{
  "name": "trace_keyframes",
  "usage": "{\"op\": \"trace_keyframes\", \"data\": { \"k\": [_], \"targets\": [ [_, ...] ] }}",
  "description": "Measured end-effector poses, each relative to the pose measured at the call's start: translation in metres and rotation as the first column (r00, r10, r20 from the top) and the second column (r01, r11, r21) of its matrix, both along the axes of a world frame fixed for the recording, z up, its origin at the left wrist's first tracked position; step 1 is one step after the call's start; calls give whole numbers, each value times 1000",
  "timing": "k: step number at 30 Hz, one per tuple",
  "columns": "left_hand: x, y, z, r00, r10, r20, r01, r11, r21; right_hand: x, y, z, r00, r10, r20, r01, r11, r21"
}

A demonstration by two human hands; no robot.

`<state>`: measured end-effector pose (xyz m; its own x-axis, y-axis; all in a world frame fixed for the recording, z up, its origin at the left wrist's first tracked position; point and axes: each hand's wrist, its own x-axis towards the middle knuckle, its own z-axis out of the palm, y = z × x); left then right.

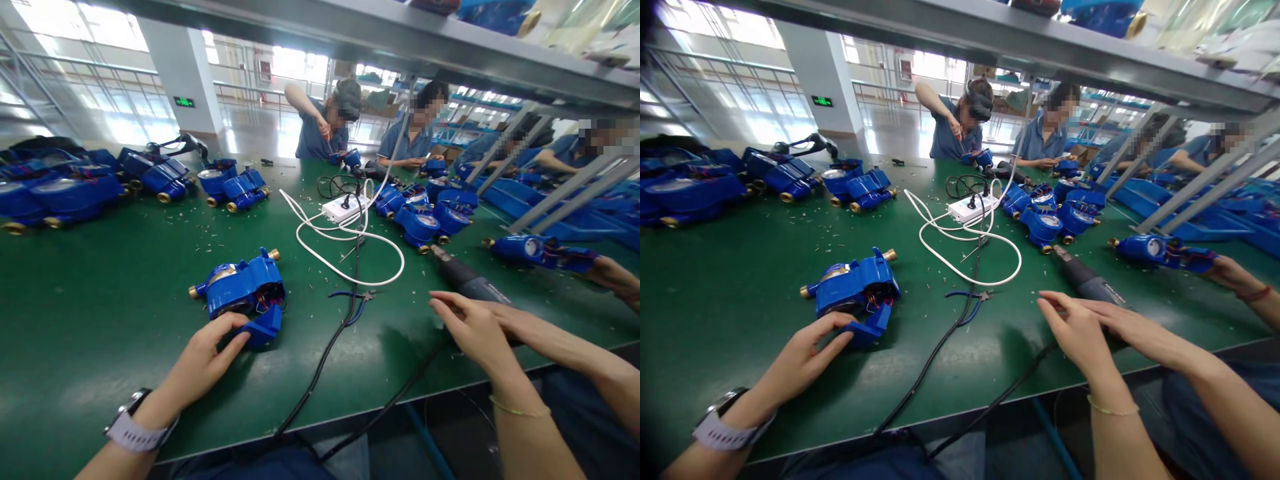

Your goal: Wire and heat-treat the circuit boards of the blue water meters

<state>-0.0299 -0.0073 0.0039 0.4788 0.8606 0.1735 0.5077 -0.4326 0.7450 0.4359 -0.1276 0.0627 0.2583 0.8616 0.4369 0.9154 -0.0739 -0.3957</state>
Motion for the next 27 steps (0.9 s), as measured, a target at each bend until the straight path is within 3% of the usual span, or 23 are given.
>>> {"op": "trace_keyframes", "data": {
  "k": [3, 5, 9, 12, 17, 21, 23, 26, 27],
  "targets": [
    [-4, -1, 3, 986, 65, 154, -32, 977, -211, -54, 64, -7, 986, 138, 90, -130, 987, -90],
    [-4, -2, 5, 944, 144, 297, -34, 937, -347, -73, 111, -12, 956, 213, 201, -181, 969, -168],
    [-1, -7, 15, 762, 376, 526, 10, 806, -591, -77, 189, -23, 893, 294, 342, -173, 924, -342],
    [0, -8, 26, 628, 538, 563, 57, 689, -722, -71, 217, -32, 871, 270, 410, -93, 911, -403],
    [-2, -7, 32, 524, 622, 581, 104, 631, -769, -59, 222, -46, 882, 221, 416, -65, 931, -358],
    [-1, -9, 27, 467, 688, 555, 35, 613, -790, -51, 215, -50, 931, 181, 316, -123, 973, -194],
    [1, -12, 25, 490, 688, 535, -3, 615, -789, -58, 207, -44, 963, 114, 246, -102, 993, -62],
    [4, -16, 23, 572, 643, 509, -24, 634, -773, -91, 182, -24, 998, 59, 24, -62, 983, 176],
    [5, -16, 22, 590, 629, 506, -28, 643, -766, -107, 169, -16, 968, 152, -197, -89, 951, 296]
  ]
}}
